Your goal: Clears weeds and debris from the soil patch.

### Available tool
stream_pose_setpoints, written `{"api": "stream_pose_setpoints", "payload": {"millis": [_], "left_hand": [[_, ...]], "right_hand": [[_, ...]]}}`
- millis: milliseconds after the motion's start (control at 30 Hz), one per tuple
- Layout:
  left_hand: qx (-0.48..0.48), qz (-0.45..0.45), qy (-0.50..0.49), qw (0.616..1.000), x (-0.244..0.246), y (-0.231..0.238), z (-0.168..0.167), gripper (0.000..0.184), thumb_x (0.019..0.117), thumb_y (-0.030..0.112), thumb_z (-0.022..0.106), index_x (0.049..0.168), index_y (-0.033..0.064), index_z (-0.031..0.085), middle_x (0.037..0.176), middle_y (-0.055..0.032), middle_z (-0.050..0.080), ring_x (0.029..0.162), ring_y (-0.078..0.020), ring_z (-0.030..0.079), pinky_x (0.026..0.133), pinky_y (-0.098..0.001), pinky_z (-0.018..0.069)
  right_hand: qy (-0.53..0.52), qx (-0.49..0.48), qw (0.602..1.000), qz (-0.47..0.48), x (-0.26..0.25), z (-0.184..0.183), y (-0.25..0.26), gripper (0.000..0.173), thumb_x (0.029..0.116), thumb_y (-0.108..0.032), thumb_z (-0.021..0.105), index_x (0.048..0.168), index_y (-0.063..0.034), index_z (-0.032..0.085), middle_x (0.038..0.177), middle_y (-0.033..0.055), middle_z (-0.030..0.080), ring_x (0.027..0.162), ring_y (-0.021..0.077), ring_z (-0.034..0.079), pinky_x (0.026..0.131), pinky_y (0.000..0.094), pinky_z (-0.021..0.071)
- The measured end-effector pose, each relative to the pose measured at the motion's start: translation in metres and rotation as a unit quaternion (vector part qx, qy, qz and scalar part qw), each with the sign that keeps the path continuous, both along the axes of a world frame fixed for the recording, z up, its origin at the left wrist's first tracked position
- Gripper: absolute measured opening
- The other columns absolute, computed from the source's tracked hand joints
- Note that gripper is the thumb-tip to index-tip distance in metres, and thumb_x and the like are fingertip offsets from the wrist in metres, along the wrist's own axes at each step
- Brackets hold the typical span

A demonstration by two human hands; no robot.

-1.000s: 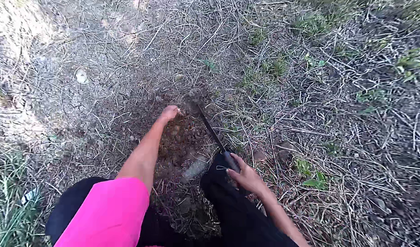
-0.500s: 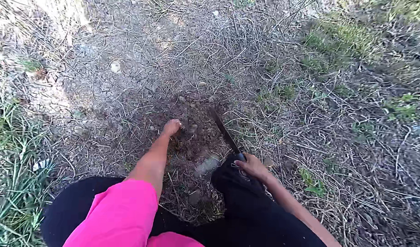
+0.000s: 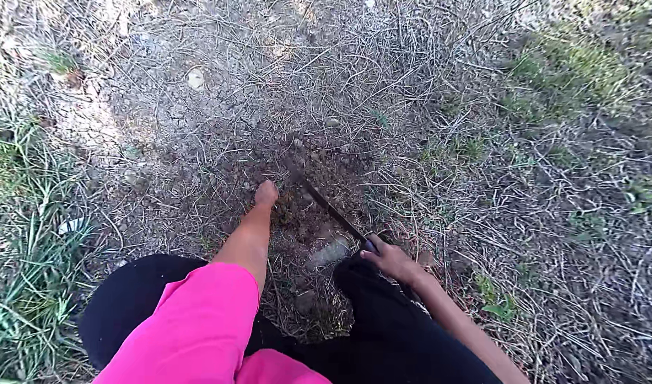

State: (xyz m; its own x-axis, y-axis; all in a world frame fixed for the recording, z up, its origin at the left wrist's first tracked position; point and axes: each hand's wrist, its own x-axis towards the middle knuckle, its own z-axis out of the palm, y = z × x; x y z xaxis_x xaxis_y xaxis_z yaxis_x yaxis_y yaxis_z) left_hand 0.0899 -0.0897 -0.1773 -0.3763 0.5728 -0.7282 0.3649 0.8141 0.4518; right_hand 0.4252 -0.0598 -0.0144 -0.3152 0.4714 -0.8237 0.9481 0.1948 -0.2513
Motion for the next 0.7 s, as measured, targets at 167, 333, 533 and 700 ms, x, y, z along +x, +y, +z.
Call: {"api": "stream_pose_setpoints", "payload": {"millis": [167,333,533,700], "left_hand": [[-0.014,0.026,-0.008,1.0,-0.002,0.001,-0.005,0.037,0.1076,0.027,0.049,0.127,0.0009,0.067,0.133,-0.0245,0.064,0.127,-0.0409,0.06,0.104,-0.0636,0.0457],[-0.051,0.055,0.005,0.997,0.002,-0.009,0.0,0.039,0.1041,0.03,0.056,0.124,-0.0024,0.066,0.131,-0.0274,0.063,0.125,-0.0418,0.061,0.102,-0.0625,0.0474],[-0.058,0.061,-0.01,0.996,0.005,-0.013,-0.003,0.039,0.1045,0.031,0.055,0.123,-0.0021,0.067,0.129,-0.0256,0.065,0.124,-0.0401,0.062,0.103,-0.0608,0.0475],[-0.083,0.028,0.004,0.996,0.009,-0.013,-0.004,0.041,0.105,0.033,0.054,0.124,-0.0004,0.067,0.132,-0.0242,0.064,0.125,-0.0397,0.061,0.102,-0.0606,0.0486]], "right_hand": [[0.042,-0.058,0.994,-0.084,0.003,-0.001,0.004,0.048,0.1084,-0.033,0.053,0.148,-0.0069,0.045,0.088,0.0128,0.062,0.061,0.0191,0.059,0.061,0.0383,0.0535],[0.283,0.016,0.949,-0.138,-0.001,0.034,-0.01,0.043,0.1069,-0.035,0.044,0.135,-0.0028,0.052,0.07,-0.005,0.059,0.054,0.0023,0.057,0.053,0.0214,0.0518],[0.057,0.06,0.996,0.028,0.009,0.011,-0.009,0.057,0.1099,-0.047,0.04,0.144,-0.0023,0.05,0.101,0.0274,0.067,0.095,0.0434,0.068,0.088,0.062,0.051],[0.001,-0.049,0.998,-0.036,0.015,0.0,-0.001,0.048,0.111,-0.043,0.043,0.14,-0.0056,0.052,0.086,0.0148,0.063,0.065,0.024,0.062,0.065,0.0429,0.0543]]}}
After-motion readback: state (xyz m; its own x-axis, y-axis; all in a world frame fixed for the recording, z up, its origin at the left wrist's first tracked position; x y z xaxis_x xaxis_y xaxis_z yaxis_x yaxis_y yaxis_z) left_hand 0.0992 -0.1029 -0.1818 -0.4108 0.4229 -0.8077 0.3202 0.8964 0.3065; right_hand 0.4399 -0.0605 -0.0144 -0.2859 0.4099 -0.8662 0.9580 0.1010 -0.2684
